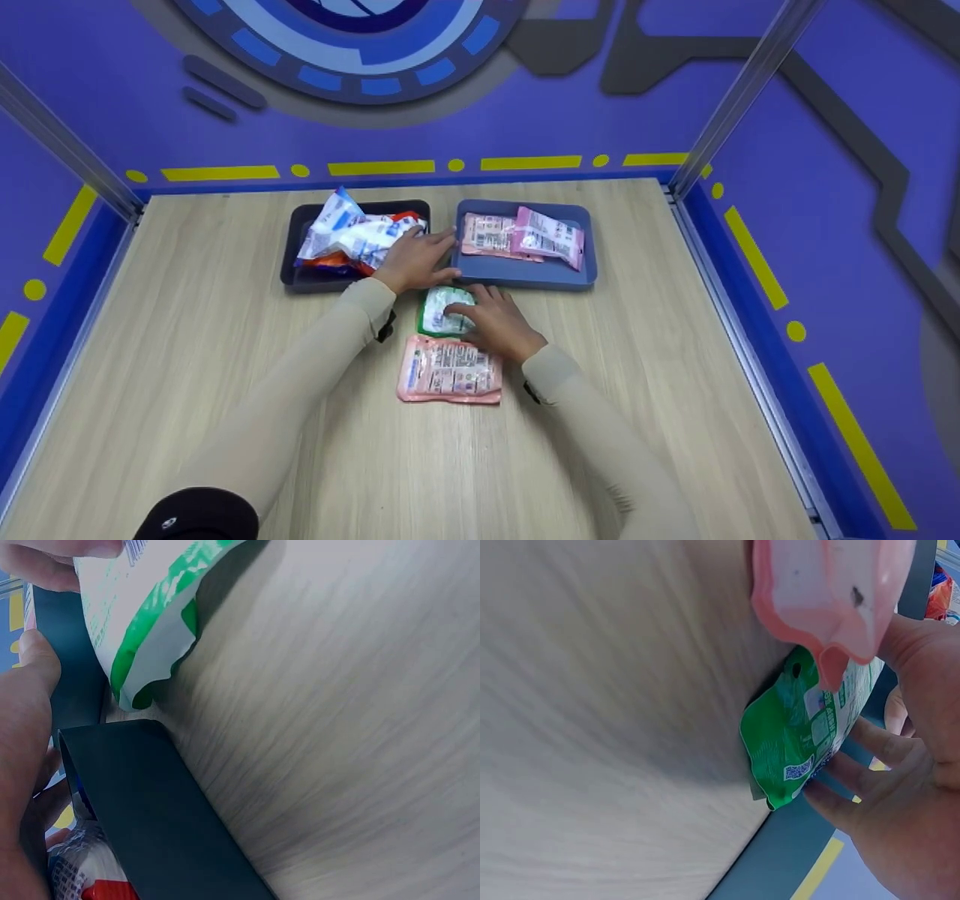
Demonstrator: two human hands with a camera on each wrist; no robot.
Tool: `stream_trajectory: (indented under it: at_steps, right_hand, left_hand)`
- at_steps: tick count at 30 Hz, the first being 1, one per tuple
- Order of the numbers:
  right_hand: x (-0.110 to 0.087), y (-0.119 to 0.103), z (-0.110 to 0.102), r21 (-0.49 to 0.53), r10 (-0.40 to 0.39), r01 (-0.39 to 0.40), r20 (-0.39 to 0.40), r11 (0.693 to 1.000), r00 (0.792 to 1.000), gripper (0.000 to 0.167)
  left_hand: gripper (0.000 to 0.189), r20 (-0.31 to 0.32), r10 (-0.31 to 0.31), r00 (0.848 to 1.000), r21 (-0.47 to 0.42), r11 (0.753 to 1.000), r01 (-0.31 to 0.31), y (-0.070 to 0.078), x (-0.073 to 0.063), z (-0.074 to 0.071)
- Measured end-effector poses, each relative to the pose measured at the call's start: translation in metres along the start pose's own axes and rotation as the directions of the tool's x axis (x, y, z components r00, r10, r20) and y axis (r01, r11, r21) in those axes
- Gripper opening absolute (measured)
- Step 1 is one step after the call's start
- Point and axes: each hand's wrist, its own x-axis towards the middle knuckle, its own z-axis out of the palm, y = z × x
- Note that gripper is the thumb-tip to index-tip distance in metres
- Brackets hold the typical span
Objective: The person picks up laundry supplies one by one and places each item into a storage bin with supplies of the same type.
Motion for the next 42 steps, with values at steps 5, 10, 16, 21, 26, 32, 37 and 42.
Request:
stream_trajectory:
  at_steps: [5, 10, 16, 21, 26, 32, 37, 42]
  right_hand:
    - [-0.002, 0.004, 0.001, -0.006, 0.013, -0.013, 0.005, 1.000, 1.000, 0.053]
    - [-0.004, 0.008, 0.000, 0.001, 0.027, -0.027, 0.010, 1.000, 1.000, 0.056]
    - [-0.006, 0.012, -0.002, -0.034, 0.035, -0.035, 0.009, 0.999, 0.999, 0.060]
    - [-0.010, 0.015, -0.003, -0.011, 0.054, -0.054, 0.009, 0.998, 0.999, 0.060]
    - [-0.014, 0.018, -0.004, 0.044, 0.076, -0.077, 0.026, 0.996, 0.997, 0.060]
    - [-0.016, 0.022, -0.006, 0.054, 0.089, -0.090, 0.022, 0.994, 0.996, 0.060]
    - [-0.017, 0.024, -0.006, 0.032, 0.089, -0.089, 0.023, 0.995, 0.996, 0.058]
    - [-0.019, 0.026, -0.006, 0.035, 0.084, -0.085, 0.023, 0.996, 0.996, 0.059]
  left_hand:
    - [0.078, 0.003, 0.005, 1.000, -0.018, 1.000, -0.005, 0.000, 0.000, -0.001]
    - [0.077, -0.010, 0.012, 1.000, -0.012, 1.000, -0.012, 0.001, 0.000, -0.001]
    - [0.077, -0.047, 0.023, 0.999, 0.018, 1.000, -0.022, -0.001, 0.001, 0.001]
    - [0.077, -0.042, 0.027, 0.999, 0.025, 0.999, -0.026, -0.001, 0.002, 0.002]
    - [0.076, -0.031, 0.025, 0.999, 0.018, 1.000, -0.025, -0.001, 0.002, 0.001]
    - [0.077, -0.019, 0.015, 1.000, -0.002, 1.000, -0.015, 0.000, 0.001, 0.001]
    - [0.077, -0.018, 0.017, 1.000, -0.011, 1.000, -0.017, 0.000, -0.002, -0.001]
    - [0.077, -0.029, 0.018, 0.999, -0.010, 1.000, -0.018, 0.000, -0.001, -0.001]
